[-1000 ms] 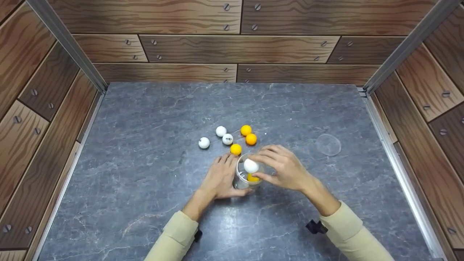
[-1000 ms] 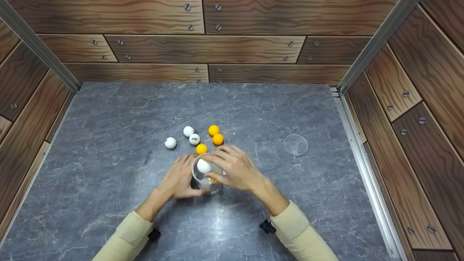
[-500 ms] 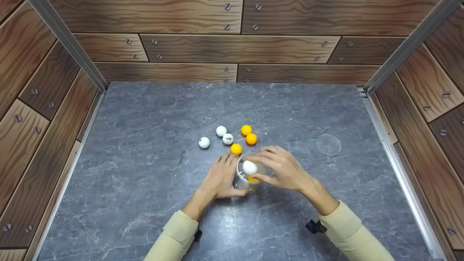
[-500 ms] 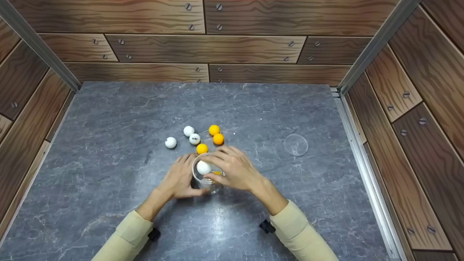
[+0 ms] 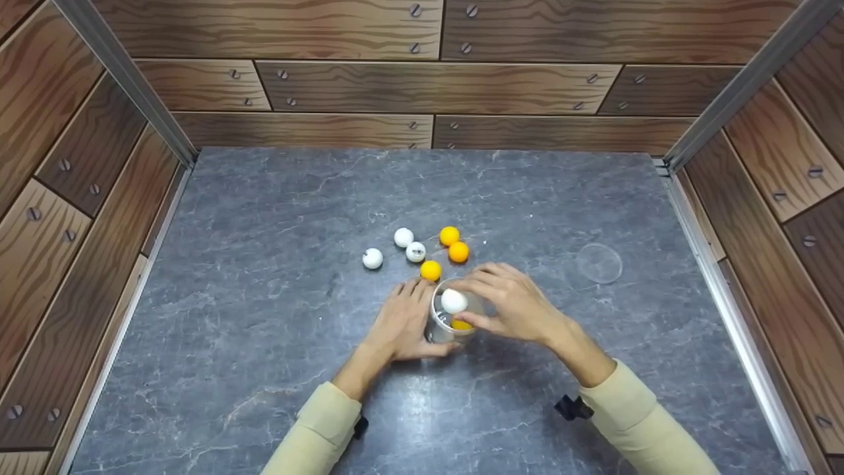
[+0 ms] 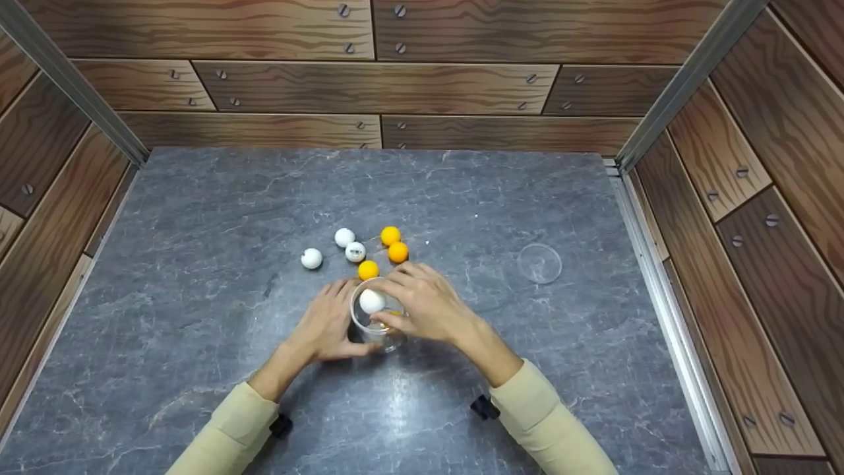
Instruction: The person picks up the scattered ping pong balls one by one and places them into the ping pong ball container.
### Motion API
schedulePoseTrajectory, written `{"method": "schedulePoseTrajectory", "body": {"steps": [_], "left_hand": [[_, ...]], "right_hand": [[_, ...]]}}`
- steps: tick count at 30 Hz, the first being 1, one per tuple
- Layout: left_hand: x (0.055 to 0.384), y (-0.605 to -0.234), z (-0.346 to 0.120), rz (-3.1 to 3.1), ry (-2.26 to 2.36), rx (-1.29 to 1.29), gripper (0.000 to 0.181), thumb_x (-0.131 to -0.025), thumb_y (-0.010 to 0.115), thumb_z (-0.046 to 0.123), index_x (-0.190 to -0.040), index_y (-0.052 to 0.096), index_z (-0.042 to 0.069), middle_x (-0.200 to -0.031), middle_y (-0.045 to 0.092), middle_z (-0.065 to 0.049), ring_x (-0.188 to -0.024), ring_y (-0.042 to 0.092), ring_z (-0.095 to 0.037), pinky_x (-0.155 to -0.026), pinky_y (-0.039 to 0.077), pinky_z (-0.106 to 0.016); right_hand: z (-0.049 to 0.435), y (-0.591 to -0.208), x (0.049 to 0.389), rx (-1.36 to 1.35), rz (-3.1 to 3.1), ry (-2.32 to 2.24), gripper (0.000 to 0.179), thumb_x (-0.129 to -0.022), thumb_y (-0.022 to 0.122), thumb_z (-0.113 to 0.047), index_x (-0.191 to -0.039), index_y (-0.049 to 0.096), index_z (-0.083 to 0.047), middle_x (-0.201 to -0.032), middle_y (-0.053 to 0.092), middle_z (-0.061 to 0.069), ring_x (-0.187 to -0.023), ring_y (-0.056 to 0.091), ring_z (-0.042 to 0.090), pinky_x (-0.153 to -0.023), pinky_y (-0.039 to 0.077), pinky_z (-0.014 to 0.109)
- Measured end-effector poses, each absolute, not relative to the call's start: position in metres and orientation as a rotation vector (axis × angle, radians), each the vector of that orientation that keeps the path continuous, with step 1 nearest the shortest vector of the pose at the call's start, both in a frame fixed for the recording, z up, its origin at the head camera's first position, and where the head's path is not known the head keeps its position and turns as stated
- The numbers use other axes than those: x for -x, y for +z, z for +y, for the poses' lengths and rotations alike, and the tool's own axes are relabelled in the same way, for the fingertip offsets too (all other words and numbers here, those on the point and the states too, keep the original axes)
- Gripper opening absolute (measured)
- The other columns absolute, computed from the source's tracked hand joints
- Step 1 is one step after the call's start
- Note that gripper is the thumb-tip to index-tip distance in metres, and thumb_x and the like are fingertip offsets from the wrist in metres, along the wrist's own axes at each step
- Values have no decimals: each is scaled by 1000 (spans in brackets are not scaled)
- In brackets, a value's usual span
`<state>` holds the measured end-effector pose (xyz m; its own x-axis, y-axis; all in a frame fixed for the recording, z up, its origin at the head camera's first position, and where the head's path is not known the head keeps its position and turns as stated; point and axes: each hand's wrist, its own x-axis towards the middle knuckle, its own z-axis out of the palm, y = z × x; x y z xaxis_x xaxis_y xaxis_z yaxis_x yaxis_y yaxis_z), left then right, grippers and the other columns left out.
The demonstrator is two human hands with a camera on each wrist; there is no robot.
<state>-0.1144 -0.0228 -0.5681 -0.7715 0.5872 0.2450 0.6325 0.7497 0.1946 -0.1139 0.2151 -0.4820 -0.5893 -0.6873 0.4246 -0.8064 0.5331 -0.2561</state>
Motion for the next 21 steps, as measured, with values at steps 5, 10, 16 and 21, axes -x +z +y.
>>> {"method": "schedulePoseTrajectory", "body": {"steps": [5,10,16,21], "left_hand": [[115,-568,-22,-2791,-400,978,107,-76,67,84,-146,49,5,-136,62,-11,-125,61,-28,-105,53,-44],[114,-569,-22,-2767,-400,972,106,-74,69,84,-143,51,6,-134,62,-10,-124,61,-28,-103,54,-43],[115,-570,-21,-2740,-371,966,103,-73,69,84,-140,52,8,-133,62,-9,-122,62,-28,-100,55,-42],[115,-571,-22,-2741,-377,969,103,-73,69,83,-140,52,7,-133,62,-9,-122,62,-28,-101,55,-43]], "right_hand": [[215,-482,114,-1233,-2541,615,45,-90,83,-36,-130,73,-17,-117,78,0,-111,68,21,-94,57,41],[215,-483,115,-1231,-2521,589,47,-89,83,-37,-129,73,-15,-116,78,1,-112,68,23,-96,58,42],[215,-485,116,-1248,-2447,586,46,-89,83,-38,-127,75,-14,-113,78,1,-109,69,23,-95,58,41],[215,-485,118,-1255,-2429,582,44,-89,84,-37,-126,76,-15,-111,78,0,-107,69,22,-95,58,39]]}}
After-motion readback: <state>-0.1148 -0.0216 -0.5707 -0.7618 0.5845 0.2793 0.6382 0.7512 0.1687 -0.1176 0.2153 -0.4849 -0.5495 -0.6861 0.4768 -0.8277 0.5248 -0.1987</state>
